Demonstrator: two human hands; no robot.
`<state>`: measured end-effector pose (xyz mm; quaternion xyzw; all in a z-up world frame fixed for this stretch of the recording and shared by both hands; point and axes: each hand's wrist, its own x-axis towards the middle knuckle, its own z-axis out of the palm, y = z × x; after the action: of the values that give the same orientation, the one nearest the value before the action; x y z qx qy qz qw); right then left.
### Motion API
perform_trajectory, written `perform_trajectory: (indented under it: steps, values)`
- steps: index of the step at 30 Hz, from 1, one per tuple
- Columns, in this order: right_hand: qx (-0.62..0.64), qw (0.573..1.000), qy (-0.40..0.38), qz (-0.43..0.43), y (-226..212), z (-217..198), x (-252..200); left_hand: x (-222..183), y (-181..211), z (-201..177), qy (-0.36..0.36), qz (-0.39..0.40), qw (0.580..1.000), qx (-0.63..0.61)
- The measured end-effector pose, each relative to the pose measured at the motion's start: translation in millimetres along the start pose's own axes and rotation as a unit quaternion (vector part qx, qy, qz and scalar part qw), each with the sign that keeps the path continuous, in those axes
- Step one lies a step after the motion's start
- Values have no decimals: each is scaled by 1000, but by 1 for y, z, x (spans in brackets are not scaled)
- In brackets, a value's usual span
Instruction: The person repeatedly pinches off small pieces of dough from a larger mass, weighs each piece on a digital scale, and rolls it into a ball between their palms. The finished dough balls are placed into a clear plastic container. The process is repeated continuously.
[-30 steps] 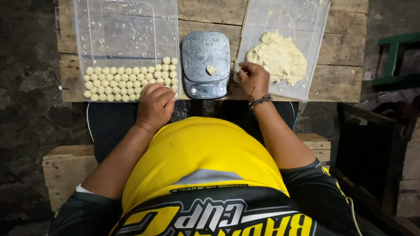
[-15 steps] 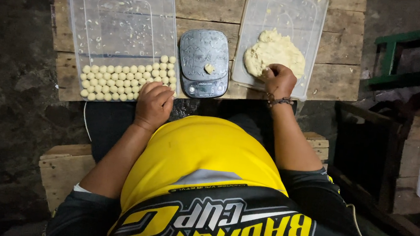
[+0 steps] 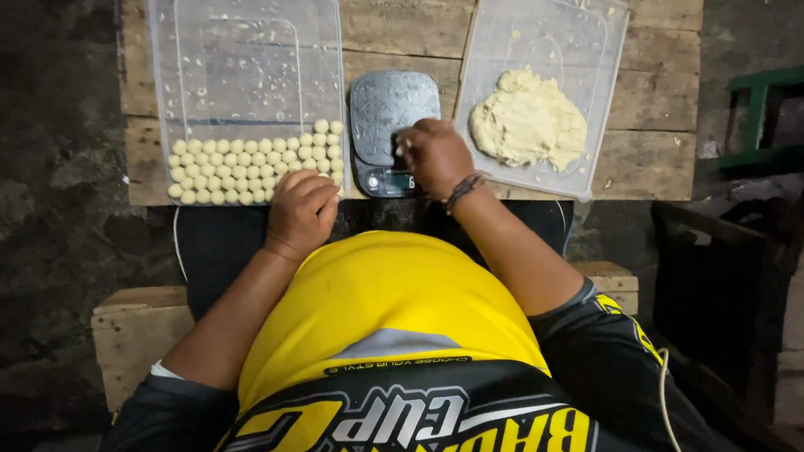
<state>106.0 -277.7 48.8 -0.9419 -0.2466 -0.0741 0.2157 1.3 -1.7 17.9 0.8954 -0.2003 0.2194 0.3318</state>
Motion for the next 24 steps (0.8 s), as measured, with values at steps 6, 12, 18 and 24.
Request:
perform_trajectory:
  steps: [6, 12, 18, 24]
  values:
    - [6, 999, -13, 33, 6, 24, 3, 27, 16, -22, 6, -60, 996, -61]
    - [385, 898, 1, 212, -87, -53, 32, 115, 64, -48, 53, -268, 907, -322]
    - [411, 910, 54, 25, -135, -123, 47, 174, 109, -47, 130, -327, 714, -605]
    - [605, 780, 120, 105, -136, -139, 50, 187, 138, -78, 143, -202, 825, -508]
